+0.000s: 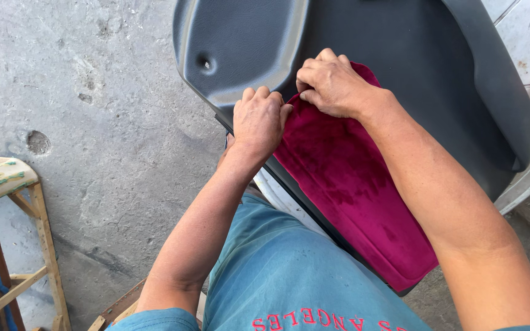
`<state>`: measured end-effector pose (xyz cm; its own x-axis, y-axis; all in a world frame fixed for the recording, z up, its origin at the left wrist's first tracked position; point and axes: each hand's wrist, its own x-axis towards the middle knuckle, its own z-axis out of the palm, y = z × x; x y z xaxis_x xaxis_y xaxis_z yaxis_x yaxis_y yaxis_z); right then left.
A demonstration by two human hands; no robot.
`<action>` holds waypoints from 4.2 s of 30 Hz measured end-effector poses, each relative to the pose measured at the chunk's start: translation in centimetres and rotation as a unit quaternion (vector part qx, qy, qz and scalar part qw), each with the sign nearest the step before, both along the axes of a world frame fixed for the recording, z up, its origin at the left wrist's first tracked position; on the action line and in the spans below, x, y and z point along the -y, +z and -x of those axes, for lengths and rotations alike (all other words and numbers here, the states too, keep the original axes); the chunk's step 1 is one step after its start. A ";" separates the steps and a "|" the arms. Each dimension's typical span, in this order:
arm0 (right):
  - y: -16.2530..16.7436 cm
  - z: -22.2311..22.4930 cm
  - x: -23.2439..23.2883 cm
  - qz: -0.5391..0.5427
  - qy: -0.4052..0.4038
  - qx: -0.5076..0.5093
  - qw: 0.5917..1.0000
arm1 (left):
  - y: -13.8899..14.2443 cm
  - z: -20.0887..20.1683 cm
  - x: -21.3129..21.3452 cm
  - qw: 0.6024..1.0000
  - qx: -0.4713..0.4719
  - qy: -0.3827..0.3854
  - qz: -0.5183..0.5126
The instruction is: The person fits a magenta fabric cover onto a gray car door panel resting on a round table. They press and smooth the fabric over the panel, tuck and pull the edges to seat it, and run their fingers along the seams to work the cover into place.
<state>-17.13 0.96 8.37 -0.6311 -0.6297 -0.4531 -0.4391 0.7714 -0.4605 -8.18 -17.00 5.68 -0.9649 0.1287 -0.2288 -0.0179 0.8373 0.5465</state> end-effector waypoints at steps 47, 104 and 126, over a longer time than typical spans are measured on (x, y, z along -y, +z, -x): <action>-4.1 -3.4 -0.8 0.070 -0.031 -0.222 0.972 | -3.6 -1.7 -0.6 0.966 -0.230 -0.042 0.110; -1.1 -8.5 -0.2 -0.014 -0.009 -0.141 0.990 | -2.8 3.3 -0.3 0.997 -0.058 -0.054 0.025; 0.5 -7.3 0.3 -0.012 -0.004 -0.130 0.991 | -3.7 -0.2 0.5 0.996 -0.039 0.038 0.069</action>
<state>-9.81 0.66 8.90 -0.7341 -0.6143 -0.2894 -0.5338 0.7855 -0.3132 -7.98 -17.51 2.01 -0.9862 0.0275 -0.1632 -0.0456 0.9027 0.4278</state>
